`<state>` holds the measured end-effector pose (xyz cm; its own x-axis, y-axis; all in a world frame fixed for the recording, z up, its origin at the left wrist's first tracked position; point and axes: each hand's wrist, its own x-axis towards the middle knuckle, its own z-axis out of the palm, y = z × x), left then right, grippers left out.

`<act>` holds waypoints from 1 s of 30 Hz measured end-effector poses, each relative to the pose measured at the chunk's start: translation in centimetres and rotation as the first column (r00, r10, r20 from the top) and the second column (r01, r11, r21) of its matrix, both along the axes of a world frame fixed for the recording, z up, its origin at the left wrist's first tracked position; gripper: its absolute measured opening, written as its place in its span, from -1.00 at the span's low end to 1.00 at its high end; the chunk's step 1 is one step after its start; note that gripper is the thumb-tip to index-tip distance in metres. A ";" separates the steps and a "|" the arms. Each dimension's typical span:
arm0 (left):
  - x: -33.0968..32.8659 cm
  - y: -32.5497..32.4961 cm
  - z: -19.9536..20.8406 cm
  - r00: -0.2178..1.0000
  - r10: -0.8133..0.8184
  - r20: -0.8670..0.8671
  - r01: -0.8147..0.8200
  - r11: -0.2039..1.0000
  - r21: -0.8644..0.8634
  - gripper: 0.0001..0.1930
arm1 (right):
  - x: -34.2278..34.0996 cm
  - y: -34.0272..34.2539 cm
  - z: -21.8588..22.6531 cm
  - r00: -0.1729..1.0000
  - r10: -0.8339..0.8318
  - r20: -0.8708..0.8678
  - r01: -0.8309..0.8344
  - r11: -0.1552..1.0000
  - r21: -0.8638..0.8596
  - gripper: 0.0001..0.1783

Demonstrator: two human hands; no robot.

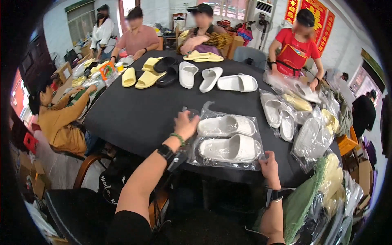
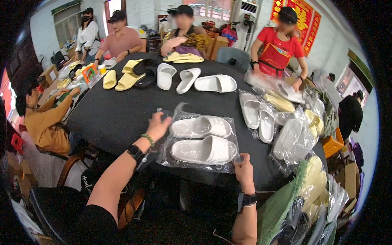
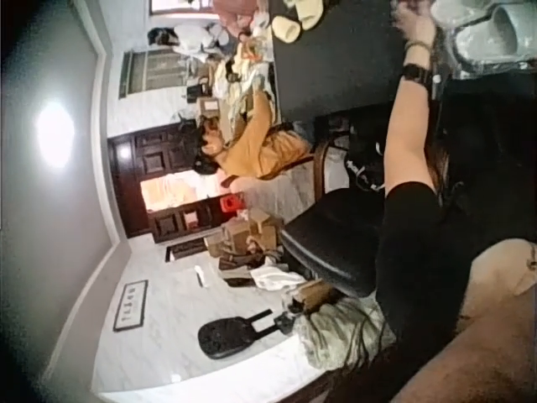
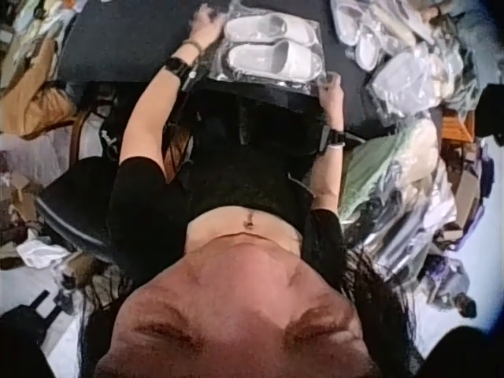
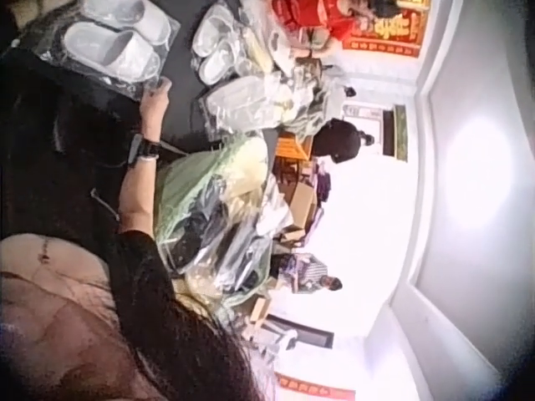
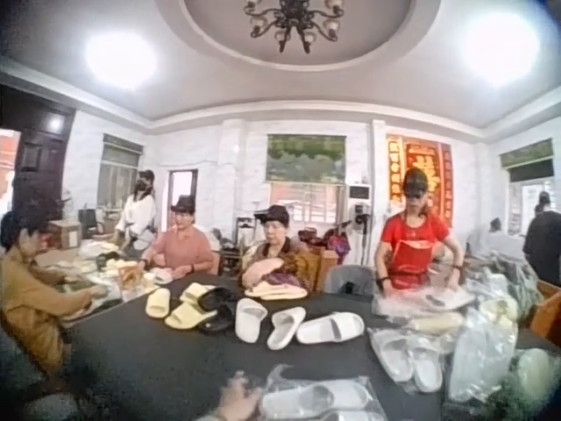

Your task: The recorder and several other workers are sorting and packaging various colors of sandals into individual plastic bags at a shared table.

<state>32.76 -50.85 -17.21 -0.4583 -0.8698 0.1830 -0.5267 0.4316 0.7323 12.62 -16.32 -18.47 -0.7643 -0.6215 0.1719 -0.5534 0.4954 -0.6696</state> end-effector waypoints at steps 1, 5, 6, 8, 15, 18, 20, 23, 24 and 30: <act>0.6 -1.3 -0.4 0.999 0.032 0.000 -0.032 0.998 -0.050 -0.37 | 0.2 0.3 -0.3 1.000 -0.020 0.003 0.020 1.000 -0.002 -0.56; 2.9 -4.7 -1.9 0.974 0.221 0.047 -0.216 0.971 -0.100 -0.34 | 0.2 1.0 -1.1 0.996 0.008 -0.090 -0.013 0.998 -0.065 -0.65; 3.4 -4.7 -1.8 0.977 0.212 -0.009 -0.209 0.957 -0.199 -0.38 | 0.4 0.6 -1.0 0.998 0.017 -0.063 -0.020 0.999 -0.045 -0.65; 2.9 -3.7 -0.2 0.995 0.066 -0.068 -0.086 0.934 -0.346 -0.49 | -0.3 0.8 -1.6 0.998 0.020 -0.064 -0.022 0.999 -0.031 -0.63; -2.4 2.6 6.0 0.959 -0.257 -0.121 0.283 0.901 0.329 -0.38 | 0.0 1.3 -0.1 0.999 0.029 0.017 -0.031 0.997 0.066 -0.58; -2.6 1.8 3.7 0.947 -0.317 -0.050 0.321 0.937 0.138 -0.45 | 0.8 0.7 0.8 0.994 0.074 0.078 -0.093 0.956 0.279 -0.49; -2.5 0.8 2.0 0.938 -0.345 -0.004 0.345 0.936 0.070 -0.49 | 0.3 0.9 2.9 0.990 0.078 0.115 -0.115 0.925 0.361 -0.45; -2.5 -0.7 0.5 0.943 -0.332 0.002 0.331 0.939 -0.089 -0.65 | -1.4 0.2 6.3 0.971 0.183 -0.152 -0.104 0.902 0.418 -0.12; -2.9 -0.2 1.2 0.944 -0.328 -0.039 0.330 0.941 0.070 -0.72 | -2.5 -0.1 7.2 0.951 0.227 -0.208 -0.127 0.905 0.405 0.10; -2.7 -1.3 1.5 0.901 -0.119 -0.417 0.387 0.656 0.648 -0.74 | -8.6 -4.0 5.1 0.852 0.520 -0.066 -0.426 0.760 0.491 0.55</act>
<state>30.04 -52.13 -15.66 -0.7136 -0.6523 -0.2554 -0.1635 -0.1995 0.9662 3.97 -20.36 -13.35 -0.3338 -0.9367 -0.1053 -0.8868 0.3500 -0.3018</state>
